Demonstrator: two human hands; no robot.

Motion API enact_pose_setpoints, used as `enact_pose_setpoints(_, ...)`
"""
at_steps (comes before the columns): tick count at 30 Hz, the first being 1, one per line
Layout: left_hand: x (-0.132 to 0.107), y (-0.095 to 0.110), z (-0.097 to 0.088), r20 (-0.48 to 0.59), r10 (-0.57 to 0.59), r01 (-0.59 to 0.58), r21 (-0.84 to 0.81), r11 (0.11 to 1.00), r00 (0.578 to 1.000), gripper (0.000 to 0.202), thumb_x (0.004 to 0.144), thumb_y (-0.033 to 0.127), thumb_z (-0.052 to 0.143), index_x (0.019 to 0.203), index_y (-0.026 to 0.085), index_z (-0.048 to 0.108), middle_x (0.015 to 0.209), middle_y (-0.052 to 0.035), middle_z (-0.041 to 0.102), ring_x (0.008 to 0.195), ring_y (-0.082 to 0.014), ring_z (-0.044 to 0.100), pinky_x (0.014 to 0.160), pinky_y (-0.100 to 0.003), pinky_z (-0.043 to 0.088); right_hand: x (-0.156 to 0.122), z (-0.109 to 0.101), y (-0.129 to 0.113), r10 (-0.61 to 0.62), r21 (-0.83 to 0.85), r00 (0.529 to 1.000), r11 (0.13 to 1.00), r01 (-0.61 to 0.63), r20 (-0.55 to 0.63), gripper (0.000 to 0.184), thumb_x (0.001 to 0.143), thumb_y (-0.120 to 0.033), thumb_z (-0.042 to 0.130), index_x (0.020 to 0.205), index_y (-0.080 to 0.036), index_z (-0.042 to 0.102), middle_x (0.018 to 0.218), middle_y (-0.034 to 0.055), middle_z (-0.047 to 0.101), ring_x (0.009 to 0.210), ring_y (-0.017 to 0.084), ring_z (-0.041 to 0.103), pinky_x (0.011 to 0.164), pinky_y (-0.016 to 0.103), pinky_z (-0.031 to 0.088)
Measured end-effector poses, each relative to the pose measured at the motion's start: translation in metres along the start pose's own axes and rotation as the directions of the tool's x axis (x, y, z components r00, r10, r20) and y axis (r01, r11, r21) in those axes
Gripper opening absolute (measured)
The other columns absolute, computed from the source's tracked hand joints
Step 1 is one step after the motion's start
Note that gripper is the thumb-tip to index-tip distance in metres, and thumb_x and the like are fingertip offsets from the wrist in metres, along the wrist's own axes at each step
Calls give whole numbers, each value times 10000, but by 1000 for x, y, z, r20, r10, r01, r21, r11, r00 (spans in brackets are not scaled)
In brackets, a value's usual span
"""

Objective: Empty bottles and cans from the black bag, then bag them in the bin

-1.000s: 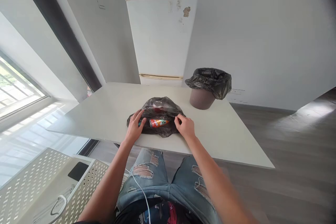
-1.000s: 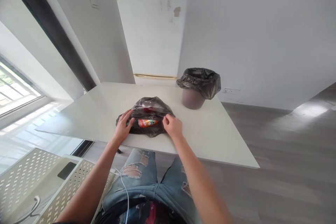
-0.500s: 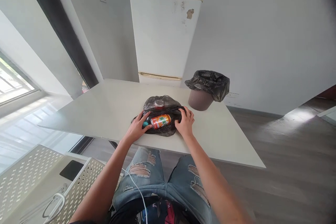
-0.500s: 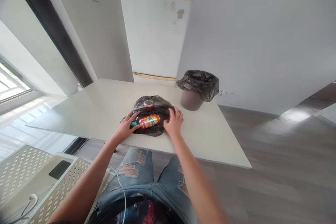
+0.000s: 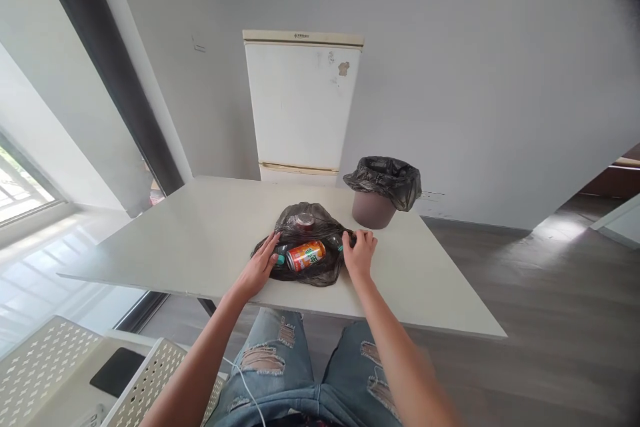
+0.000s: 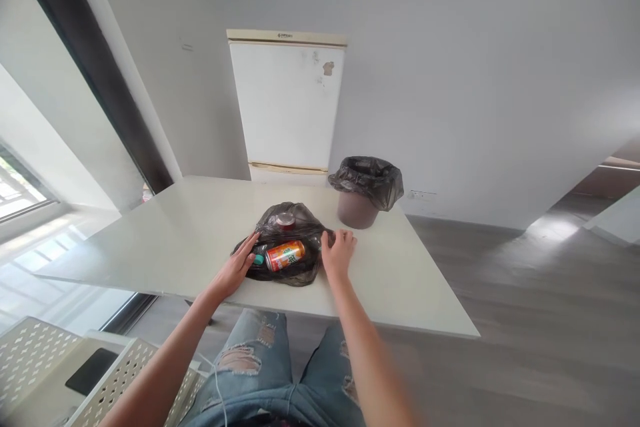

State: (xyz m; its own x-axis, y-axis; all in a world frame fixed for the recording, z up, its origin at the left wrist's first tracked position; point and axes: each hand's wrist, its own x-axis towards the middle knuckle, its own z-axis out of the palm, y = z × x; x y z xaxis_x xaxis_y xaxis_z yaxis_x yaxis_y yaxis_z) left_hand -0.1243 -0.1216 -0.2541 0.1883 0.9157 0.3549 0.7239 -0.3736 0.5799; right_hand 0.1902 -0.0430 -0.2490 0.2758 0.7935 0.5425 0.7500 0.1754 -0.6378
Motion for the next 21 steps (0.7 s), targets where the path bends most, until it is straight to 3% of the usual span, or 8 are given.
enact_pose_setpoints(3, -1, 6, -5, 27, 52, -52, 0, 999, 998, 619, 1140, 456, 367, 1719, 275, 245, 1787, -93, 184, 1641, -286, 228, 1327, -505, 297, -3, -13, -6, -299, 137, 952, 943, 305, -57, 285, 1002, -426, 566, 815, -218, 623, 1070, 124, 608, 1041, 283, 556, 985, 475, 490)
enact_pose_setpoints(6, -2, 13, -8, 33, 73, -73, 16, 997, 997, 610, 1136, 451, 397, 1710, 298, 257, 1796, -83, 154, 1648, -287, 204, 1326, -515, 297, -13, -19, -15, -570, 197, 821, 809, 553, 34, 184, 1011, -331, 585, 888, -235, 681, 1071, 104, 660, 1035, 253, 604, 969, 433, 506)
enact_pose_setpoints(9, -4, 19, -10, -67, 106, -103, 45, 994, 992, 554, 1131, 413, 416, 1667, 300, 335, 1775, -95, 228, 1634, -292, 250, 1317, -533, 318, -22, -19, -21, -697, 188, 705, 716, 672, 135, 166, 1020, -256, 558, 966, -246, 714, 1061, 84, 713, 993, 229, 634, 945, 406, 506)
enact_pose_setpoints(12, -8, 22, -10, -196, 158, -141, 96, 985, 968, 415, 1116, 373, 450, 1512, 271, 527, 1665, -126, 410, 1543, -300, 413, 1270, -523, 395, -26, -19, -22, -743, 112, 651, 668, 735, 156, 205, 1032, -252, 530, 993, -246, 731, 1071, 77, 747, 964, 223, 643, 908, 399, 480)
enact_pose_setpoints(15, -11, 23, -8, -277, 178, -137, 163, 977, 944, 283, 1103, 375, 471, 1235, 244, 685, 1370, -147, 608, 1290, -290, 607, 1117, -470, 522, -28, -22, -20, -761, 36, 633, 643, 765, 140, 229, 1031, -295, 542, 906, -245, 728, 1035, 63, 767, 910, 218, 623, 865, 407, 432)
enact_pose_setpoints(17, -11, 23, -7, -270, 158, -110, 186, 976, 950, 292, 1107, 383, 452, 1179, 234, 692, 1155, -126, 655, 1096, -265, 664, 973, -414, 569, -27, -21, -20, -742, 5, 652, 661, 751, 158, 320, 1037, -306, 533, 758, -238, 671, 866, 45, 746, 841, 215, 586, 819, 409, 393)
enact_pose_setpoints(19, -9, 23, -6, -244, 104, -57, 193, 979, 964, 311, 1117, 390, 424, 1227, 228, 666, 1031, -93, 668, 950, -237, 680, 837, -356, 568, -24, -19, -20, -679, -41, 720, 723, 690, 145, 395, 1050, -293, 514, 672, -232, 611, 733, 36, 699, 812, 220, 554, 794, 411, 361)
enact_pose_setpoints(21, -7, 23, -6, -229, 47, 1, 203, 979, 972, 320, 1120, 401, 414, 1266, 226, 640, 992, -73, 679, 881, -221, 683, 751, -322, 544, -20, -15, -19, -579, -102, 812, 806, 583, 66, 389, 1059, -283, 509, 694, -229, 632, 779, 46, 735, 851, 234, 553, 798, 413, 351)
